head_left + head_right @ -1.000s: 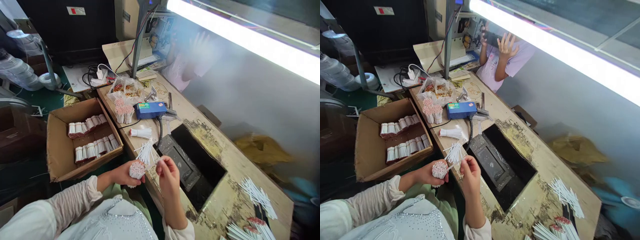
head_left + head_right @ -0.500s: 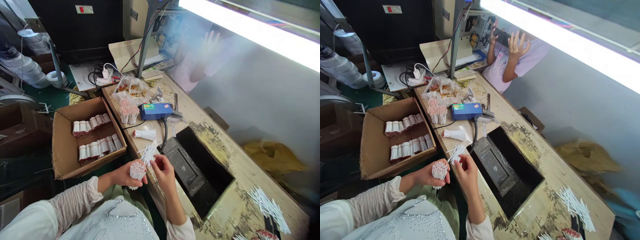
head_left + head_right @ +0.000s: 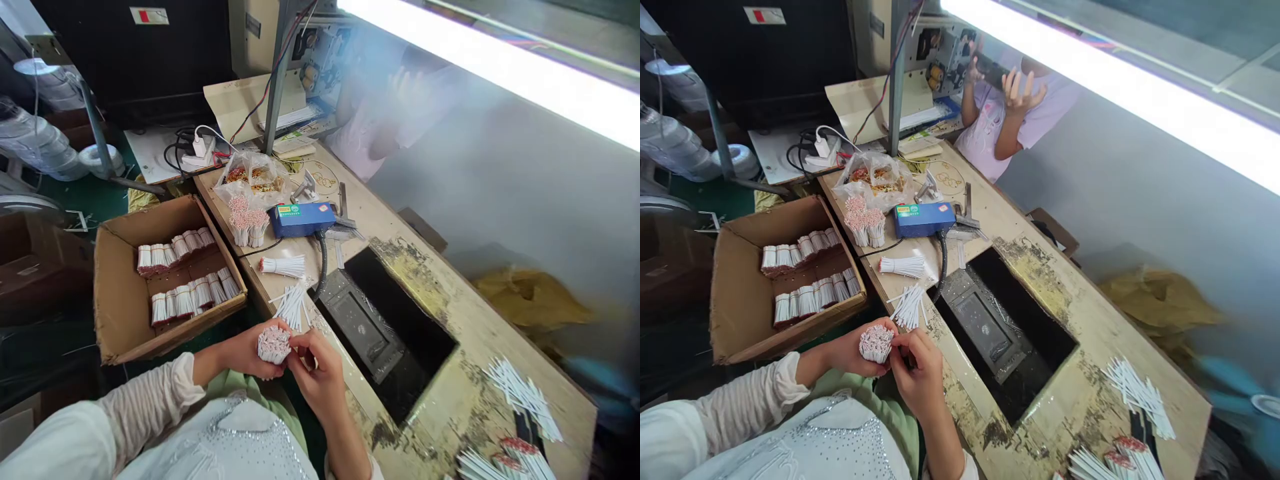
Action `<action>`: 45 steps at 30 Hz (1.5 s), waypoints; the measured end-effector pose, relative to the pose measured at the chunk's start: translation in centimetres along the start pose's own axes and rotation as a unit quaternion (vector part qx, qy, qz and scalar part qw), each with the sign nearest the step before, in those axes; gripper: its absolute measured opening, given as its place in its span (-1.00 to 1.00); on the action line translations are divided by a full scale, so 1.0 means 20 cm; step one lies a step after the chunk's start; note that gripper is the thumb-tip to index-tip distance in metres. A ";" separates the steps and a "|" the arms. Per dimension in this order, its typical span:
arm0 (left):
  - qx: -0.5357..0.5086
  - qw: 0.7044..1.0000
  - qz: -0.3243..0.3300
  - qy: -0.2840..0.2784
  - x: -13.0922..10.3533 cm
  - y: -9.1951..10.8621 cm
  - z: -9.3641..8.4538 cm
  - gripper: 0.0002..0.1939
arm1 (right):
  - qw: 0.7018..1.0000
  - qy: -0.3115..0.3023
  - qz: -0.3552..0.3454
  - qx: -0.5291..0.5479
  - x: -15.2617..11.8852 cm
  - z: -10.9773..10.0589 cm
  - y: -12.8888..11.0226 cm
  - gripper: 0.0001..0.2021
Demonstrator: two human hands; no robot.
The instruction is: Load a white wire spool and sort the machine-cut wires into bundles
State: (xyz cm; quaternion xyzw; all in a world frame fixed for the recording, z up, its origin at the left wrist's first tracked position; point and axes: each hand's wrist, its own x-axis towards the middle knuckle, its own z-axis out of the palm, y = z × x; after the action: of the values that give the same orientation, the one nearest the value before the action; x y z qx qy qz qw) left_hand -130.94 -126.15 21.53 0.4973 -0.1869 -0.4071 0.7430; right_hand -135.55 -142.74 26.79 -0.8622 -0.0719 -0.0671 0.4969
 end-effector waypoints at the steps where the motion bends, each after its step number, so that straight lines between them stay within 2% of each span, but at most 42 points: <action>1: 0.003 1.000 0.001 0.001 0.00 0.00 0.00 -0.47 | 1.000 0.002 -0.007 0.004 0.00 0.00 0.00 -0.86; 10: 0.016 1.000 0.000 -0.022 0.00 0.02 0.02 -0.44 | 0.999 -0.028 -0.004 0.016 0.00 -0.03 -0.01 -0.90; 16: 0.018 1.000 0.004 -0.014 0.01 0.01 0.03 -0.46 | 0.994 -0.053 0.072 0.069 -0.01 -0.02 0.05 -0.92; 22: -0.042 0.999 0.012 -0.024 0.01 -0.03 0.03 -0.47 | 0.969 -0.065 0.150 0.185 -0.05 0.02 0.08 -0.86; 24: -0.046 0.999 -0.001 -0.022 0.01 -0.03 0.02 -0.49 | 0.956 -0.041 0.171 0.235 -0.04 0.02 0.07 -0.85; 27: -0.062 0.997 -0.031 -0.031 0.00 -0.03 0.00 -0.49 | 0.937 0.065 0.200 0.279 0.01 0.01 0.08 -0.82; 30: -0.075 0.996 -0.033 -0.035 -0.01 -0.02 -0.01 -0.47 | 0.901 0.165 0.251 0.312 0.11 -0.02 0.17 -0.77; 32: -0.084 0.995 -0.026 -0.037 -0.02 -0.03 -0.02 -0.46 | 0.887 0.172 0.296 0.310 0.17 -0.03 0.27 -0.71; 35: -0.086 0.995 -0.024 -0.036 -0.02 -0.03 -0.02 -0.46 | 0.892 0.143 0.337 0.265 0.26 0.00 0.42 -0.64; 38: -0.074 0.997 -0.020 -0.033 -0.03 -0.02 -0.02 -0.46 | 0.901 0.130 0.343 0.231 0.31 0.05 0.50 -0.62; 40: -0.072 0.997 -0.018 -0.030 -0.03 0.00 -0.03 -0.46 | 0.917 0.138 0.320 0.193 0.31 0.06 0.48 -0.60; 42: -0.074 0.997 -0.017 -0.024 -0.04 0.01 -0.04 -0.45 | 0.948 0.134 0.258 0.131 0.26 0.06 0.40 -0.60; 45: -0.077 0.997 -0.014 -0.018 -0.04 0.03 -0.04 -0.45 | 0.985 0.065 0.150 0.054 0.15 0.04 0.24 -0.79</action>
State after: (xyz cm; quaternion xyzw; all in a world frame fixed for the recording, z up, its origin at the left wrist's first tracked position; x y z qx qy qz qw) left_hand -130.63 -125.05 21.74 0.4342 -0.1612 -0.4398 0.7695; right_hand -131.73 -144.14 22.91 -0.8286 0.0875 -0.0439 0.5511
